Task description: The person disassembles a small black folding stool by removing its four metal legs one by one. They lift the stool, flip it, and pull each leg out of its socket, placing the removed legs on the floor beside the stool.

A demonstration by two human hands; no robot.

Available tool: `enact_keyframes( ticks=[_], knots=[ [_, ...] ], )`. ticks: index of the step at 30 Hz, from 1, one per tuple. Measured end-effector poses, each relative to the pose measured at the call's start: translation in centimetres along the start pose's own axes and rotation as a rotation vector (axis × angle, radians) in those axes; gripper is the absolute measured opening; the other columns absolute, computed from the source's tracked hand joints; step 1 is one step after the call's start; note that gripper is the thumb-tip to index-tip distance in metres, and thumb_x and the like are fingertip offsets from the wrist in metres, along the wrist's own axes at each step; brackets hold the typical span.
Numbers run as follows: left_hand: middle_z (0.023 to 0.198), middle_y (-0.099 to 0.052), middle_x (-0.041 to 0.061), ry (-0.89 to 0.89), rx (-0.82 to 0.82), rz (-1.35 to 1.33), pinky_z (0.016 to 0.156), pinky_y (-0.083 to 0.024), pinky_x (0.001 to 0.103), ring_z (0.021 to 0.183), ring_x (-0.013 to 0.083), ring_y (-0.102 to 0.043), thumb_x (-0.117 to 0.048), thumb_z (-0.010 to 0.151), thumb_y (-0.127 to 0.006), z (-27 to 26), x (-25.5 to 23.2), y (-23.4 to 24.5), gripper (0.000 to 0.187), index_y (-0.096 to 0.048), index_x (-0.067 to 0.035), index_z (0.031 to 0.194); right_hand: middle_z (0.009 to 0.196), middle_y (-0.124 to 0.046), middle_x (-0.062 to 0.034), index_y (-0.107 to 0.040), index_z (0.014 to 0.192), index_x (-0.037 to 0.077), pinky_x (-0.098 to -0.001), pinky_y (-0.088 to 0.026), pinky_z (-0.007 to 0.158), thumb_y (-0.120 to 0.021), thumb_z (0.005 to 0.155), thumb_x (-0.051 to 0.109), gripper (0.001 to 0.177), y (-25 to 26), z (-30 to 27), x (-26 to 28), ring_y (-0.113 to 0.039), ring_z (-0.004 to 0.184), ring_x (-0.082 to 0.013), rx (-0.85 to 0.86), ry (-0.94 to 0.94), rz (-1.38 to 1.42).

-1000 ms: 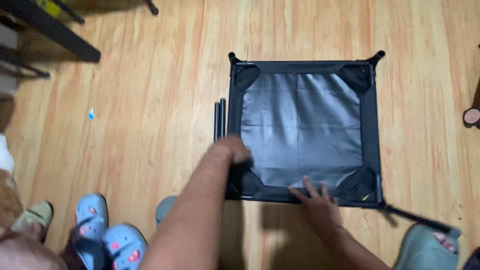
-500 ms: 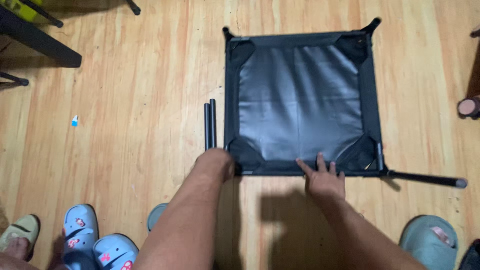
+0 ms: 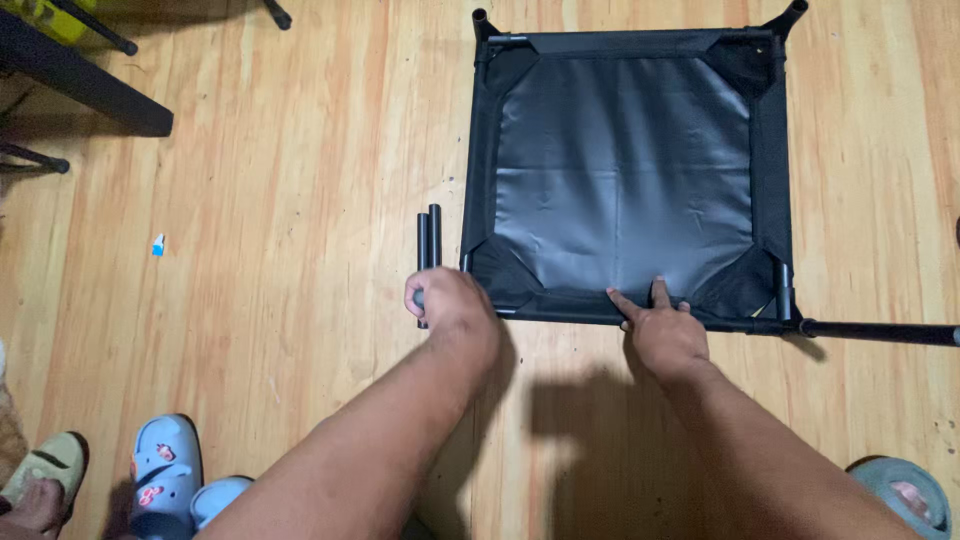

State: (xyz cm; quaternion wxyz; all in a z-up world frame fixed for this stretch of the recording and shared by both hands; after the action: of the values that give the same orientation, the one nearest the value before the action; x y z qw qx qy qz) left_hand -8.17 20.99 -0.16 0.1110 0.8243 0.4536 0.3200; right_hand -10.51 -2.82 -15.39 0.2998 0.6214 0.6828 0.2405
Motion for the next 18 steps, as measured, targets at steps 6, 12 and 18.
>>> enact_keyframes(
  ticks=[6,12,18],
  knots=[
    [0.079,-0.068,-0.007,-0.075,-0.232,0.214,0.040,-0.034,0.033,0.062,0.0136,-0.063,-0.018,0.086,-0.075,0.4,-1.2,-0.7,0.018,-0.082,-0.014,0.102,0.171,-0.009,-0.0047,-0.022,0.156,0.055,-0.0603,-0.039,0.113,-0.038,0.107,0.050,0.052,1.5,-0.7,1.4,-0.030,0.146,-0.0476,-0.031,0.103,-0.012],
    [0.091,-0.070,-0.004,-0.074,-0.069,0.202,0.045,-0.041,0.033,0.073,0.0151,-0.066,-0.019,0.086,-0.078,1.1,0.2,-1.2,0.024,-0.079,-0.014,0.109,0.173,-0.010,-0.0065,-0.027,0.155,0.056,-0.0511,-0.044,0.115,-0.039,0.106,0.046,0.052,1.4,-0.5,2.0,-0.040,0.142,-0.0502,-0.012,0.100,0.041],
    [0.107,-0.070,0.001,-0.067,0.015,0.161,0.053,-0.049,0.034,0.088,0.0180,-0.068,-0.021,0.085,-0.082,0.5,-0.5,1.7,0.034,-0.076,-0.013,0.117,0.171,-0.013,-0.0100,-0.028,0.155,0.056,-0.0503,-0.046,0.112,-0.042,0.104,0.048,0.053,-0.2,0.5,1.4,-0.044,0.138,-0.0516,-0.074,0.135,-0.004]
  ],
)
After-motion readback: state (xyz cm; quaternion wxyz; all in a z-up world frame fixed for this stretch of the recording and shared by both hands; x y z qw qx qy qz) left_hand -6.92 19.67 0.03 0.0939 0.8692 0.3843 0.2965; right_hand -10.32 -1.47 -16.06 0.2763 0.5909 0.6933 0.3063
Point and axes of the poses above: each hand's wrist, its own z-axis towards the middle knuckle, its own y-axis out of the back of the hand, x = y × z, the point moved 7 cm from there along z, towards the middle knuckle
